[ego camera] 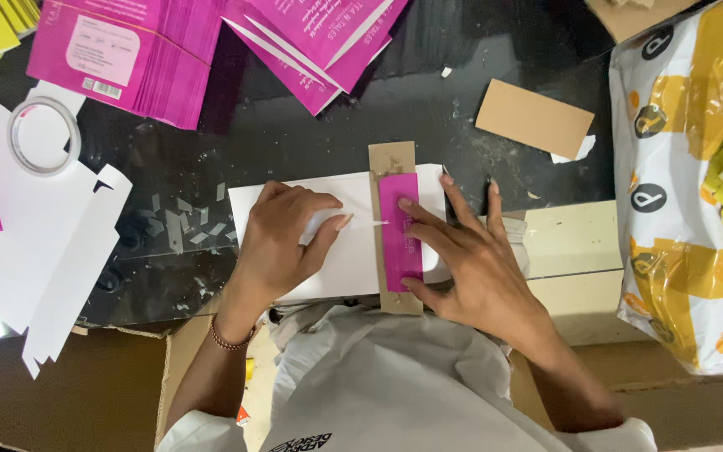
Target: The person repeatedly applies glue to the edge of a white paper sheet and presses a pink packet onto it using a cardboard guide. They handle multiple pink packets and white sheets, stacking the finished units on the table.
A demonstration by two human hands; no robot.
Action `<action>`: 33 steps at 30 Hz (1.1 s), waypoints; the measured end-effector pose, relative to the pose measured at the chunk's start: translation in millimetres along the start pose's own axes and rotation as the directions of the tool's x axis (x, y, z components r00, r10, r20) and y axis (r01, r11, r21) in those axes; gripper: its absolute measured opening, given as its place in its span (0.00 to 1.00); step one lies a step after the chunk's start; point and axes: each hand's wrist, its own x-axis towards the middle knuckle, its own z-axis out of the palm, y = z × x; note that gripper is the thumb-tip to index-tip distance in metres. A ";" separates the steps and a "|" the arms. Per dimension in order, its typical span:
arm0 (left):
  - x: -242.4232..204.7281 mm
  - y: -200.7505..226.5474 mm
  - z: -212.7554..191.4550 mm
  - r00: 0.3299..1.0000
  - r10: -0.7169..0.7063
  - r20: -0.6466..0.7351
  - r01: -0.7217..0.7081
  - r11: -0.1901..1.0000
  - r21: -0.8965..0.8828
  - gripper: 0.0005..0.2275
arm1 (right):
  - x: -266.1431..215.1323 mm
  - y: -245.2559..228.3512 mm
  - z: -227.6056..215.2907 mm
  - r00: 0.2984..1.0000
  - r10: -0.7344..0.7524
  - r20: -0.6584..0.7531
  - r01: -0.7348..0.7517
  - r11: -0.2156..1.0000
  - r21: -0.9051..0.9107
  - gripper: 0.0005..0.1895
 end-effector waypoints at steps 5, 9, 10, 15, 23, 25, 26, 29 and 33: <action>5.3 -6.2 5.0 0.999 0.014 -0.044 -0.012 0.999 0.051 0.05 | 1.2 -3.2 -3.6 1.000 -0.002 0.001 0.002 1.000 -0.013 0.25; 11.7 -8.9 4.6 0.999 0.008 -0.047 -0.004 0.996 0.085 0.05 | -0.5 -1.2 -2.7 1.000 -0.007 0.002 0.007 0.999 -0.041 0.27; 12.5 -8.4 5.2 0.999 0.011 -0.052 -0.007 0.996 0.088 0.05 | -0.5 -1.8 -2.8 1.000 -0.011 0.000 0.011 0.999 -0.044 0.27; 14.5 -11.9 10.4 0.993 -0.012 -0.120 0.023 0.995 0.094 0.04 | -0.1 -3.1 -4.2 1.000 -0.006 0.002 0.006 0.999 -0.037 0.28; 13.8 -7.2 11.2 0.989 -0.005 -0.147 0.020 0.994 0.104 0.05 | -1.1 -3.2 -3.1 1.000 -0.008 -0.002 0.008 0.999 -0.052 0.29; 10.6 -5.4 10.9 0.989 0.001 -0.145 0.015 0.994 0.110 0.06 | -0.9 -2.9 -2.8 1.000 -0.002 0.001 0.002 0.999 -0.054 0.29; 8.7 -3.8 10.5 0.992 -0.001 -0.129 0.013 0.996 0.092 0.05 | -1.2 -2.7 -2.4 1.000 -0.002 -0.001 0.002 0.998 -0.058 0.29; 4.0 -2.1 11.7 0.993 0.002 -0.117 0.009 0.996 0.088 0.05 | -1.8 -2.1 -2.2 1.000 -0.006 0.000 0.006 0.998 -0.064 0.29; 7.5 -7.4 12.1 0.993 -0.019 -0.119 0.036 0.989 0.142 0.06 | -2.1 0.7 0.1 1.000 -0.016 0.023 0.018 0.995 -0.095 0.32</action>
